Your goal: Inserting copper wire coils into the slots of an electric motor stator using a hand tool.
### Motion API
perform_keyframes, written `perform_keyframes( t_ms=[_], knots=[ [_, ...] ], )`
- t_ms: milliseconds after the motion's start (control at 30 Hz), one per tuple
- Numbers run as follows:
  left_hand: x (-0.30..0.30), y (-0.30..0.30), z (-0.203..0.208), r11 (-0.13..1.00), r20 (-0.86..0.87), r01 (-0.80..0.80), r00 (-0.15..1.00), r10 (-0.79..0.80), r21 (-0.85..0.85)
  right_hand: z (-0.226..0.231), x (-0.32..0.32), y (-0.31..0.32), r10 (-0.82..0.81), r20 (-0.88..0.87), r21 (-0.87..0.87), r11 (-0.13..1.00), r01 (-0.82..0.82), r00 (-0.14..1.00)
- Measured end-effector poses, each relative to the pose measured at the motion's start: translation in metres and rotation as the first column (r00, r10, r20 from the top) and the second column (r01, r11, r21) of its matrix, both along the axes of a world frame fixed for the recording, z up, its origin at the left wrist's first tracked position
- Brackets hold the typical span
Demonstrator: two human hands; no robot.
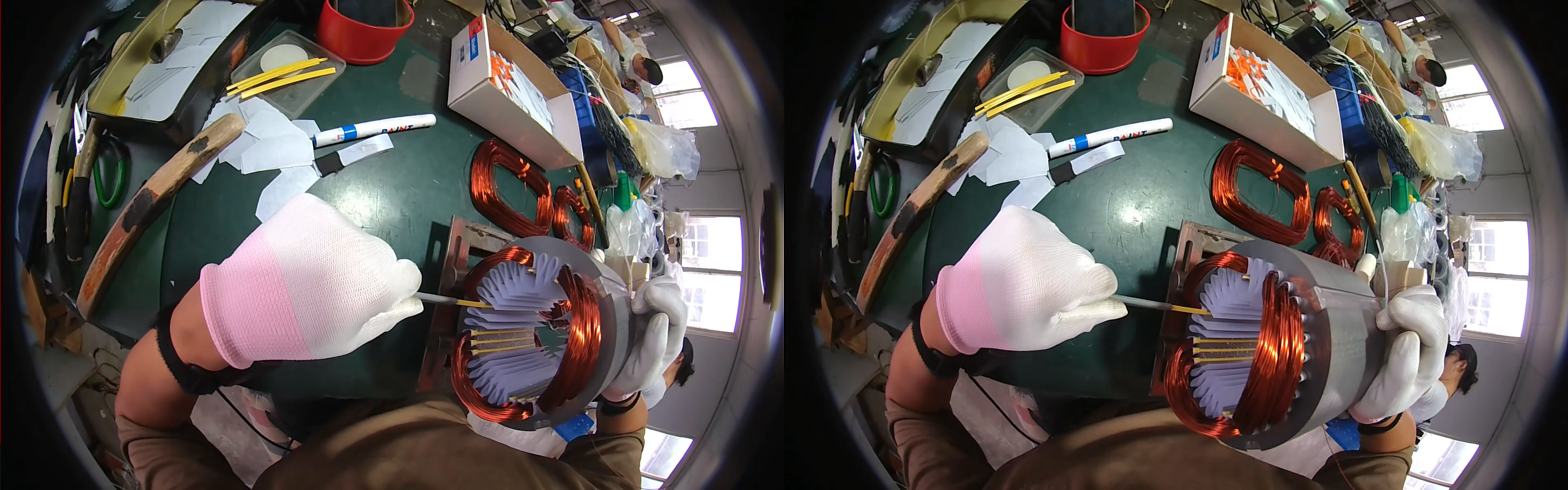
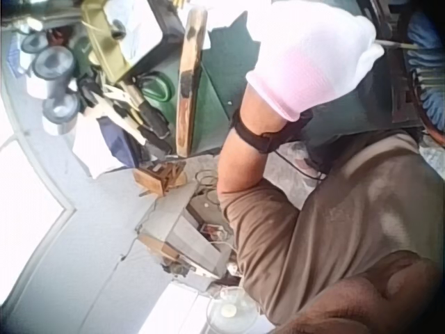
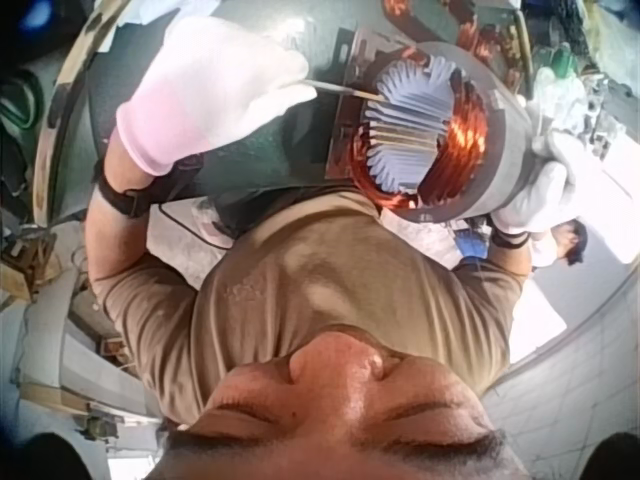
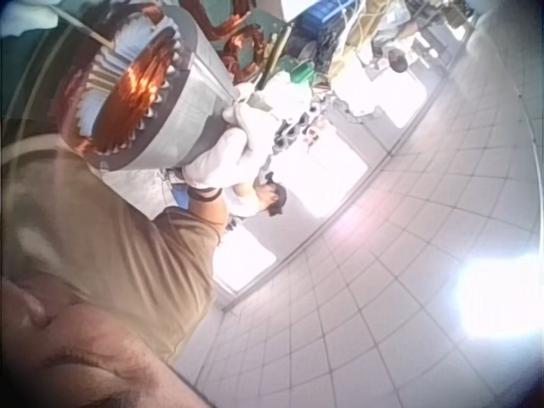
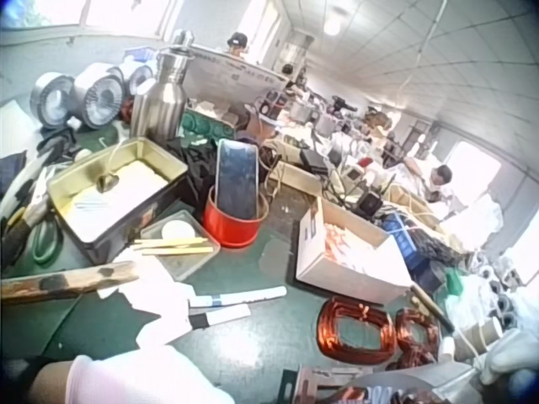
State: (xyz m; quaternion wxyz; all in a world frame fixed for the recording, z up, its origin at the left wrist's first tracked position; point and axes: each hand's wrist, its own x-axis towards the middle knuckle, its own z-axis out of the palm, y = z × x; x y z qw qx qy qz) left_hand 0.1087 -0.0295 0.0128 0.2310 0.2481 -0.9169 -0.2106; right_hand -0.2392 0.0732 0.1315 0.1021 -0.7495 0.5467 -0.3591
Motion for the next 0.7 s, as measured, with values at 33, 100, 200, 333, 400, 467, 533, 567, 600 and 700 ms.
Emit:
perform_keyframes(
  t_ms=[33,100,200,333,400,467,533,567,600,700],
  knots=[
    [-0.001,-0.002,-0.002,1.0,-0.05,0.001,0.999,0.0,0.017,-0.001,0.002,0.0,-0.037,0.044,-0.028,0.999,0.038,0.998],
    [-0.002,-0.001,-0.004,0.999,-0.1,-0.001,0.995,0.004,0.033,0.0,0.001,-0.001,-0.033,0.035,-0.029,0.999,0.035,0.999],
    [-0.008,0.0,-0.007,1.0,-0.141,0.01,0.99,-0.008,0.02,0.0,0.0,-0.001,-0.028,0.016,-0.037,0.999,0.029,0.999],
    [-0.019,0.011,-0.01,0.997,-0.16,-0.01,0.987,0.023,0.079,0.0,0.0,0.0,-0.034,0.017,-0.037,0.999,0.034,0.999],
    [-0.025,0.019,-0.013,0.997,-0.179,-0.029,0.983,0.04,0.065,0.003,0.0,0.002,-0.041,-0.021,-0.002,0.999,0.041,0.999],
    [-0.031,0.024,-0.017,0.994,-0.204,-0.054,0.976,0.072,0.09,0.004,0.002,0.003,-0.044,-0.061,0.031,0.998,0.046,0.997],
    [-0.03,0.023,-0.018,0.995,-0.2,-0.049,0.978,0.066,0.089,0.003,0.004,0.0,-0.066,-0.048,-0.023,0.998,0.065,0.997],
    [-0.03,0.022,-0.018,0.995,-0.192,-0.044,0.98,0.06,0.089,0.004,0.004,-0.002,-0.063,-0.053,-0.027,0.998,0.062,0.997],
    [-0.027,0.02,-0.015,0.995,-0.197,-0.046,0.978,0.062,0.084,0.006,0.004,-0.004,-0.048,-0.089,-0.023,0.999,0.046,0.995],
    [-0.019,0.009,-0.004,0.993,-0.077,-0.008,0.997,0.017,0.121,0.005,0.005,-0.006,-0.058,-0.103,-0.027,0.998,0.056,0.993]
  ],
)
